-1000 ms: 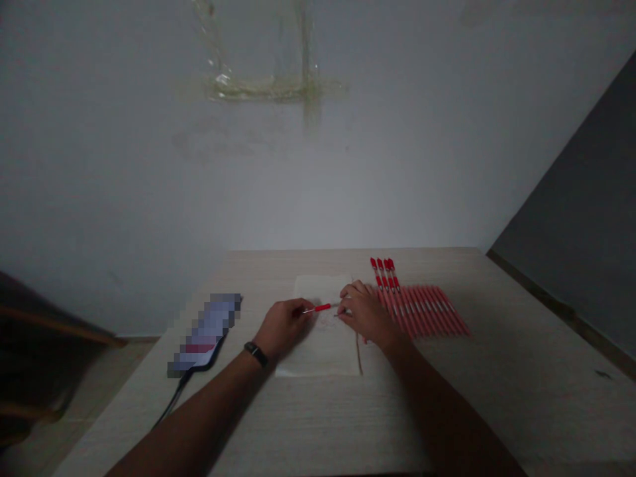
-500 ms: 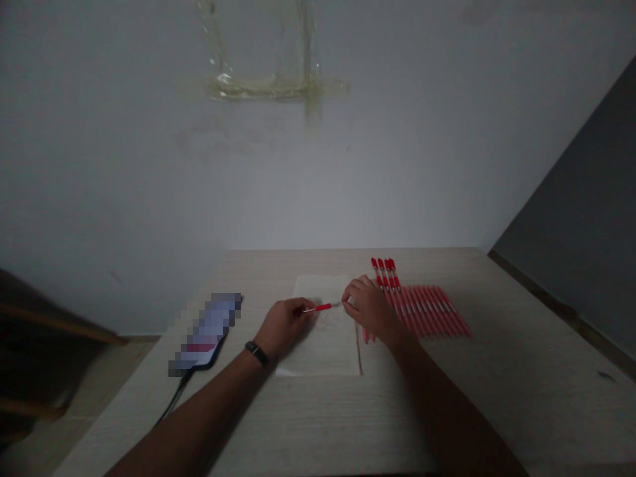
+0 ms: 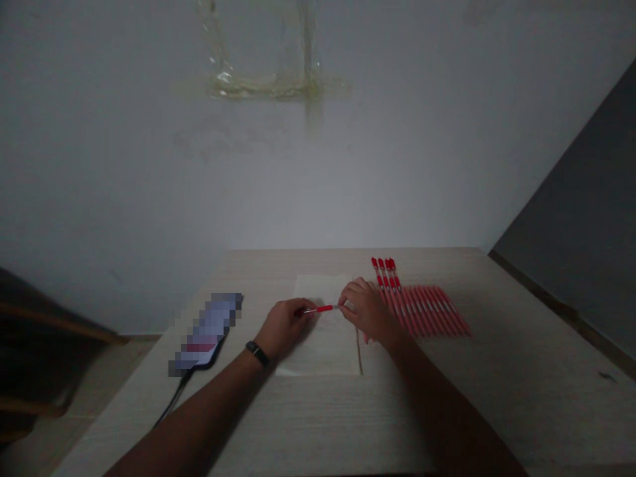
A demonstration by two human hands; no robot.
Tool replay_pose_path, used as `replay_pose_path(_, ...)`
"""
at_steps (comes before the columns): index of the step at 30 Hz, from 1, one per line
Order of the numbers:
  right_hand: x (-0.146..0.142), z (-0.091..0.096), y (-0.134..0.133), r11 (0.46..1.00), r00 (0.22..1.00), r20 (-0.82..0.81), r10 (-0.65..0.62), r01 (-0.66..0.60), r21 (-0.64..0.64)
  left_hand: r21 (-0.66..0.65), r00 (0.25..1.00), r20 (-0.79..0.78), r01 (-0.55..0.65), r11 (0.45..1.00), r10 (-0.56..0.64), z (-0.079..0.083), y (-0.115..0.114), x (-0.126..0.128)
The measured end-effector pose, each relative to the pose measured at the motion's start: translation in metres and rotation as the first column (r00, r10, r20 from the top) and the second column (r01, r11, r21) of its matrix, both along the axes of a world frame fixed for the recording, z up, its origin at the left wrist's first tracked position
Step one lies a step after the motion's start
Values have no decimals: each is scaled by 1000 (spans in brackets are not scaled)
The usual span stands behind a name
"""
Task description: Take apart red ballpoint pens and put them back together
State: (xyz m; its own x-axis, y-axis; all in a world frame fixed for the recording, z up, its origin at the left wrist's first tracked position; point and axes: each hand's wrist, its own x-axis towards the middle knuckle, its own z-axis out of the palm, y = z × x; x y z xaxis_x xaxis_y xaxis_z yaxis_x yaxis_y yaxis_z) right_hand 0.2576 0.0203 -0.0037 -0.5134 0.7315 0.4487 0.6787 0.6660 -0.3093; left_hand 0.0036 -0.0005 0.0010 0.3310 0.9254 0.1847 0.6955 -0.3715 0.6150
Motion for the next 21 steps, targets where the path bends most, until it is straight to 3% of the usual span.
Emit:
replay_pose_path(13,-5,5,-7,1000,1000,20,6,-5,-17,65,997,-59,52,997,-48,3,-4,3)
replay_pose_path(21,-2,3,-4,999,997,-75,19,-21,-31,32,1000,3,31,999,-31,2,-1,2)
